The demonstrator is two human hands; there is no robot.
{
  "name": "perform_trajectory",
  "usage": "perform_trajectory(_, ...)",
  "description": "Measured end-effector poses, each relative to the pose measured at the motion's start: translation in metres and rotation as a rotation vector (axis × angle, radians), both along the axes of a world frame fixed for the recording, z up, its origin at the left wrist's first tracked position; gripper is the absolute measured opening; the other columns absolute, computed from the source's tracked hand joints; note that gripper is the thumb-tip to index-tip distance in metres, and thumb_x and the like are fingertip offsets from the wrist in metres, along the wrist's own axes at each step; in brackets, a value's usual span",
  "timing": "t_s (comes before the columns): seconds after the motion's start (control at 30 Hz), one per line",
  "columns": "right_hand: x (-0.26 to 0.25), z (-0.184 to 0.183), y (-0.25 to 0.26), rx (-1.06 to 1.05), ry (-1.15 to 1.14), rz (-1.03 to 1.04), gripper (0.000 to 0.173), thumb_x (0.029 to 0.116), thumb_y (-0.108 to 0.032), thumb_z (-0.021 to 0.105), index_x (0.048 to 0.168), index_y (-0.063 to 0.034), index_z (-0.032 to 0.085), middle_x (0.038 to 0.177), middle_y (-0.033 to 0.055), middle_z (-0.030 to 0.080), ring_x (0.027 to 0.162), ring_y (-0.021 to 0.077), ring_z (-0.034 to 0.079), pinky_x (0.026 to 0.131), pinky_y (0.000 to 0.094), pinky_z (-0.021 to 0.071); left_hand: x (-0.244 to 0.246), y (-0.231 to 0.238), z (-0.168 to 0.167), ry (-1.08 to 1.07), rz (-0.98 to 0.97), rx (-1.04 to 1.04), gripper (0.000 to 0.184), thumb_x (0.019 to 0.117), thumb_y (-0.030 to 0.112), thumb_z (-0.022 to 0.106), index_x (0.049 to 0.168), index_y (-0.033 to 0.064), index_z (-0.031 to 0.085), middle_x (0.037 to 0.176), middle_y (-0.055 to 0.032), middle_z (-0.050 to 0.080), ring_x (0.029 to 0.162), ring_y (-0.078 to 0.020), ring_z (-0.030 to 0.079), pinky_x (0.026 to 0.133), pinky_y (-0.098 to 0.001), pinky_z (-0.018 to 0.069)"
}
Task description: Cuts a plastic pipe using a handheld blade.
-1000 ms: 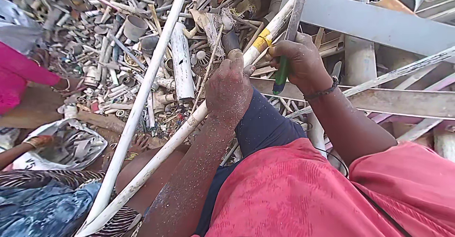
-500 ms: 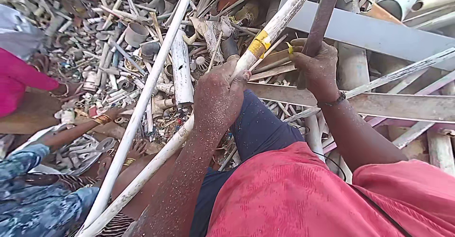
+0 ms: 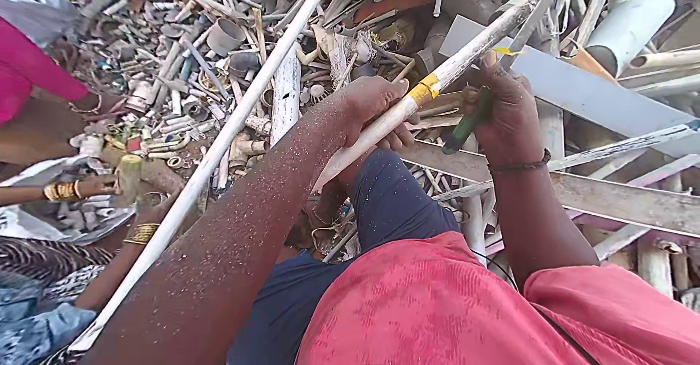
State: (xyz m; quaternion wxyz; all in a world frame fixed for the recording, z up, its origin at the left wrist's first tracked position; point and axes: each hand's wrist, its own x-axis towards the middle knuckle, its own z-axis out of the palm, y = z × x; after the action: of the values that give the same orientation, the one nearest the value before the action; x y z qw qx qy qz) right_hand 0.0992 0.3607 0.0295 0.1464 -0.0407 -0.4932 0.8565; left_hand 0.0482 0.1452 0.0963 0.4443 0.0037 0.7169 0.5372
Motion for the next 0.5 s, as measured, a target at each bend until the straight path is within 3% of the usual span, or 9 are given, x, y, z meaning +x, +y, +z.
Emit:
perform_trajectory(0.1,-0.007,0.006,-0.002,-0.058,0.033,0.042,0.008,0.103,-0.017,0.061,0.102,-0.0096,0.063,0.076,0.001,0.061,0.052,0.0052,0.053,0.046,0.0185,0.0477,-0.014,0.019,0.002,-0.027,-0.014,0.024,0.056,0.1115,0.045,0.028,0.112,0.0042,0.066,0.086,-0.014,0.075,0.061,-0.0216,0.071,0.052,-0.0314,0.0574)
perform_trajectory(0.17,-0.012,0.005,-0.002,-0.082,0.069,0.068,0.013,0.1014,-0.013,0.062,0.111,-0.0043,0.063,0.082,0.0041,0.064,0.051,0.0052,0.051,0.045,0.0184,0.0463,-0.027,0.025,-0.011,-0.038,0.015,0.17,0.039,0.1104,0.032,0.038,0.111,0.0034,0.064,0.081,-0.0143,0.071,0.057,-0.0204,0.067,0.049,-0.0301,0.0558)
perform_trajectory(0.2,-0.014,0.004,-0.001,-0.091,0.092,0.087,0.014,0.1009,-0.012,0.062,0.112,-0.0036,0.063,0.082,0.0042,0.064,0.051,0.005,0.051,0.045,0.0182,0.046,-0.043,0.021,-0.035,-0.092,-0.037,0.41,0.033,0.1077,0.024,0.044,0.107,-0.0018,0.064,0.078,-0.0177,0.068,0.058,-0.0223,0.067,0.05,-0.032,0.0564)
perform_trajectory(0.23,-0.015,0.003,-0.001,-0.096,0.118,0.103,0.014,0.1007,-0.012,0.063,0.111,-0.0032,0.063,0.081,0.004,0.063,0.051,0.0048,0.05,0.046,0.018,0.0463,-0.07,0.017,-0.077,-0.19,-0.235,0.767,0.03,0.1057,0.019,0.045,0.113,-0.0065,0.06,0.085,-0.0213,0.068,0.066,-0.0248,0.07,0.057,-0.0351,0.0598)
perform_trajectory(0.27,-0.015,0.002,-0.001,-0.098,0.134,0.112,0.012,0.1008,-0.012,0.063,0.11,-0.003,0.063,0.08,0.0037,0.063,0.051,0.0048,0.05,0.046,0.018,0.0463,-0.08,0.019,-0.096,-0.215,-0.306,0.899,0.028,0.1036,0.018,0.049,0.112,-0.0066,0.061,0.086,-0.0206,0.068,0.069,-0.0243,0.071,0.059,-0.0356,0.0606)
perform_trajectory(0.3,-0.015,0.001,0.0,-0.094,0.14,0.117,0.011,0.101,-0.011,0.062,0.109,-0.0036,0.063,0.078,0.0028,0.062,0.051,0.0047,0.049,0.047,0.0179,0.046,-0.069,0.017,-0.084,-0.17,-0.211,0.794,0.023,0.102,0.014,0.051,0.104,-0.0042,0.064,0.081,-0.0175,0.068,0.066,-0.0214,0.069,0.057,-0.0332,0.0592)
perform_trajectory(0.33,-0.015,0.0,0.0,-0.095,0.143,0.115,0.01,0.1006,-0.011,0.062,0.108,-0.0037,0.064,0.077,0.0023,0.062,0.051,0.0048,0.05,0.047,0.0181,0.0462,-0.046,0.019,-0.052,-0.07,-0.02,0.515,0.019,0.0999,0.012,0.053,0.091,0.0,0.065,0.073,-0.0124,0.065,0.06,-0.0164,0.065,0.053,-0.0283,0.0557)
perform_trajectory(0.37,-0.014,-0.001,0.0,-0.096,0.144,0.106,0.009,0.0999,-0.01,0.063,0.107,-0.0035,0.064,0.074,0.0012,0.06,0.05,0.0049,0.049,0.047,0.0184,0.0465,-0.032,0.022,-0.033,-0.001,0.065,0.348,0.018,0.099,0.011,0.055,0.087,0.0014,0.065,0.072,-0.01,0.065,0.059,-0.0135,0.063,0.053,-0.0253,0.0541)
perform_trajectory(0.5,-0.011,-0.003,0.0,-0.054,0.138,0.088,0.009,0.0987,-0.008,0.064,0.106,-0.0029,0.064,0.076,0.0022,0.062,0.05,0.0045,0.05,0.047,0.0182,0.0461,-0.021,0.025,-0.021,0.282,0.03,0.114,0.022,0.1007,0.011,0.06,0.083,0.0001,0.064,0.068,-0.008,0.065,0.057,-0.009,0.061,0.053,-0.0217,0.0502)
